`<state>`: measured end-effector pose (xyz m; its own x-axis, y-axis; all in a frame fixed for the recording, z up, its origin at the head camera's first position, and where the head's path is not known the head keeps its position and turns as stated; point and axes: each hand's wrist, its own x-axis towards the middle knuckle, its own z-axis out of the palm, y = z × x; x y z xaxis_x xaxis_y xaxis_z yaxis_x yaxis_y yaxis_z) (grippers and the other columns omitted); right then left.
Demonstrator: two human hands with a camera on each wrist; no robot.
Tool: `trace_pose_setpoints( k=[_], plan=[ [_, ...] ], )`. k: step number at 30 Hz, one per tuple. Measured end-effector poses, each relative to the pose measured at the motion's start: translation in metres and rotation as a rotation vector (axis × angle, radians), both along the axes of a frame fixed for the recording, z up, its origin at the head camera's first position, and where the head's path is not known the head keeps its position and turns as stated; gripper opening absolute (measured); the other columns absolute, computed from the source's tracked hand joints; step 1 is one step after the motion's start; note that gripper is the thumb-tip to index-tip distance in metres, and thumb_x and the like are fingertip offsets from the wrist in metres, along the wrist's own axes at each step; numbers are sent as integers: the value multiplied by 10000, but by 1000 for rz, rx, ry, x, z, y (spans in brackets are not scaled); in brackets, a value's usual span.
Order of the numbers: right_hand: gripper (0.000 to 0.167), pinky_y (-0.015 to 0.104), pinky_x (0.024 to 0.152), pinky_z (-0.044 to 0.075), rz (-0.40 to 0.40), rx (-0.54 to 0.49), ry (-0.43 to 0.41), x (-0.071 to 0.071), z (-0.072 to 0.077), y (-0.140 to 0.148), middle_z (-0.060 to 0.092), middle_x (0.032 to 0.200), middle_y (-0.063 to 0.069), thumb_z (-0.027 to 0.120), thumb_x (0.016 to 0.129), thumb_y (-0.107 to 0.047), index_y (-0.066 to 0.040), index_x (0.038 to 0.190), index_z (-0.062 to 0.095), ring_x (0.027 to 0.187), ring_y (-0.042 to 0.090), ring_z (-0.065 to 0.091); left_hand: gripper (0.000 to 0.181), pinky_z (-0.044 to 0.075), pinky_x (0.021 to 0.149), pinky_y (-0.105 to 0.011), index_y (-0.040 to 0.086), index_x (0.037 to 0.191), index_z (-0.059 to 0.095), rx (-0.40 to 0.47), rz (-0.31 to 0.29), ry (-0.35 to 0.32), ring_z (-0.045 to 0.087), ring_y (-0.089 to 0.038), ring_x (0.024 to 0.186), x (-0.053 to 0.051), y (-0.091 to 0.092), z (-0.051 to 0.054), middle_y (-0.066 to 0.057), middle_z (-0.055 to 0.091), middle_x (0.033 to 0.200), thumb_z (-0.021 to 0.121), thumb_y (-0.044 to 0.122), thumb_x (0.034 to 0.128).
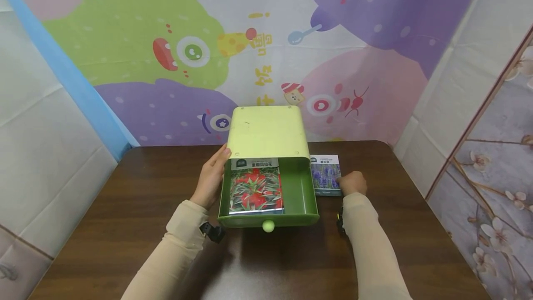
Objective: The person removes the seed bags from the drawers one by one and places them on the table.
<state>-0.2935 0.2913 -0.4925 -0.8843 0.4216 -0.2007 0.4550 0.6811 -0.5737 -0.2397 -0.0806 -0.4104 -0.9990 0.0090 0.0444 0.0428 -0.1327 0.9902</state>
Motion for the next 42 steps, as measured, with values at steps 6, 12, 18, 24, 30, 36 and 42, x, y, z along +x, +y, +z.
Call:
trace_pose_setpoints(
  k=[6,12,18,24,30,36,42],
  plan=[
    [562,511,766,524,9,21,4,0,0,-2,640,1128,346,691,869,-305,199,1110,625,975,442,639,609,365,1138,-471,237,1501,413,-1,-1,9,344,-210,1442,0,0,0,2,363,1569,572,483,967],
    [573,520,794,527,-6,30,-4,-1,-1,-2,633,1145,349,678,872,-302,206,1128,611,998,450,635,611,336,1150,-507,237,1506,405,-16,-4,17,313,-239,1462,-1,-1,-1,-13,347,1580,565,485,971],
    [555,531,802,528,-3,30,1,-1,2,-1,631,1147,352,648,874,-293,204,1121,614,1007,461,631,624,346,1144,-505,241,1508,400,-20,-6,16,322,-235,1456,0,-1,-1,-12,343,1581,567,499,965],
    [424,436,643,497,74,-8,100,0,19,1,701,876,229,557,953,-305,90,951,714,790,364,634,625,363,1135,-497,232,1506,406,-17,-1,14,337,-234,1448,-1,-1,-2,-12,349,1579,567,499,964],
    [460,296,549,398,191,-47,293,3,65,-9,603,638,43,476,1003,-329,56,889,701,592,170,488,603,366,1137,-477,246,1495,424,-13,2,11,353,-210,1437,-2,0,-2,9,371,1566,570,493,964],
    [436,229,645,473,314,-71,458,24,115,-29,716,995,231,475,1018,-325,31,1098,713,757,160,631,602,429,1080,-426,243,1488,431,6,4,7,455,-193,1355,-3,0,-3,18,402,1543,578,492,960],
    [394,288,705,478,451,-5,587,57,148,-50,720,1034,190,514,1017,-329,-10,1174,685,827,203,626,608,471,1024,-371,247,1491,425,8,-2,3,491,-188,1320,-3,0,-4,26,403,1541,578,499,959]
  ],
)
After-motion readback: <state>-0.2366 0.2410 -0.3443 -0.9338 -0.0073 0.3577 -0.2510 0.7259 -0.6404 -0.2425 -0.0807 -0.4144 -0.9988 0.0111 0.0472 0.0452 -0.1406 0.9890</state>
